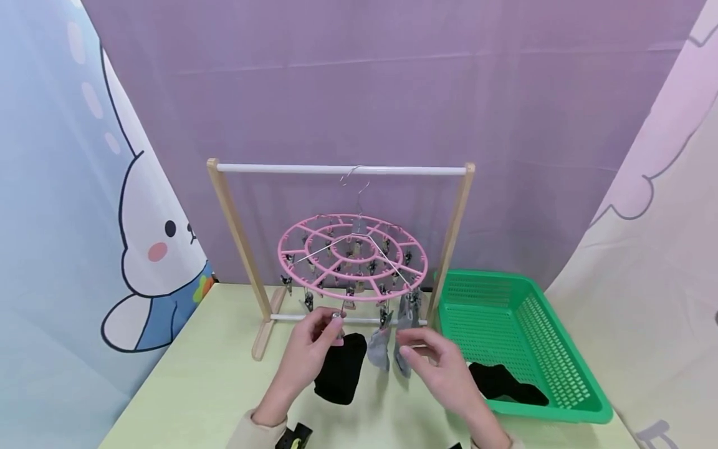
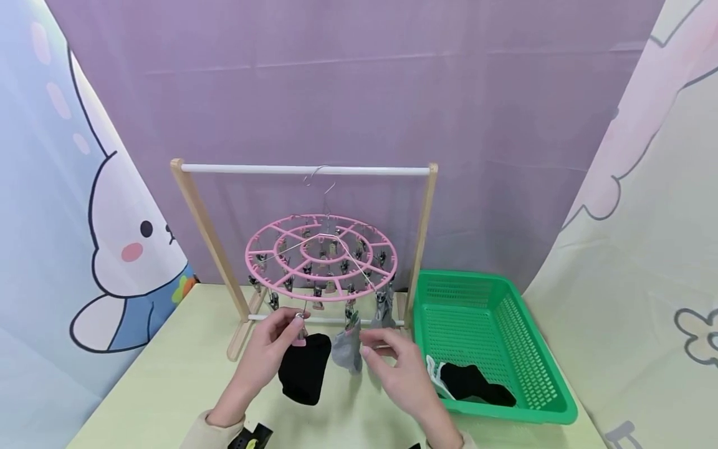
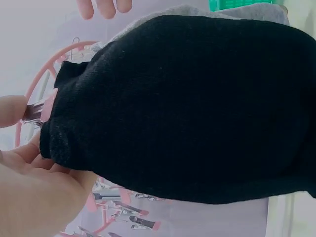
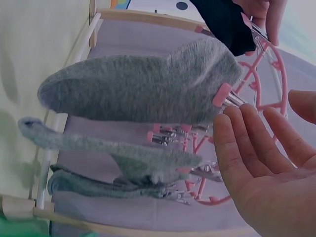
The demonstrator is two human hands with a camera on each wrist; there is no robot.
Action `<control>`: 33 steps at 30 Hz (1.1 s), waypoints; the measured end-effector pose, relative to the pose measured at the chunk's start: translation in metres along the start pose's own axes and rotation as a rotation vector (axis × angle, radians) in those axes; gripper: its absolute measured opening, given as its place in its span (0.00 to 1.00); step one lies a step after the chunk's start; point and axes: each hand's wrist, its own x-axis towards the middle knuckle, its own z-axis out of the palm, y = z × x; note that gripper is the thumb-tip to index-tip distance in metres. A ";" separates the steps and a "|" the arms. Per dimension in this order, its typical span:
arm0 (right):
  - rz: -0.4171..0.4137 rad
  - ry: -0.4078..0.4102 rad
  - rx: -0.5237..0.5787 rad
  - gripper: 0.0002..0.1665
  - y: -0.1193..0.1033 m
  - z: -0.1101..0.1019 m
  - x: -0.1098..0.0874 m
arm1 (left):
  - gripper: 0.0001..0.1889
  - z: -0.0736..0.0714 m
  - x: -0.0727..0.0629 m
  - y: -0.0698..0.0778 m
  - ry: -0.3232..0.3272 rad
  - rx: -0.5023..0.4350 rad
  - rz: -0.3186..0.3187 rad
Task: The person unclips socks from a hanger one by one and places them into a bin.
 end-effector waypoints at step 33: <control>0.366 -0.195 0.302 0.23 0.000 0.046 0.021 | 0.15 0.004 0.004 -0.003 -0.164 -0.054 0.016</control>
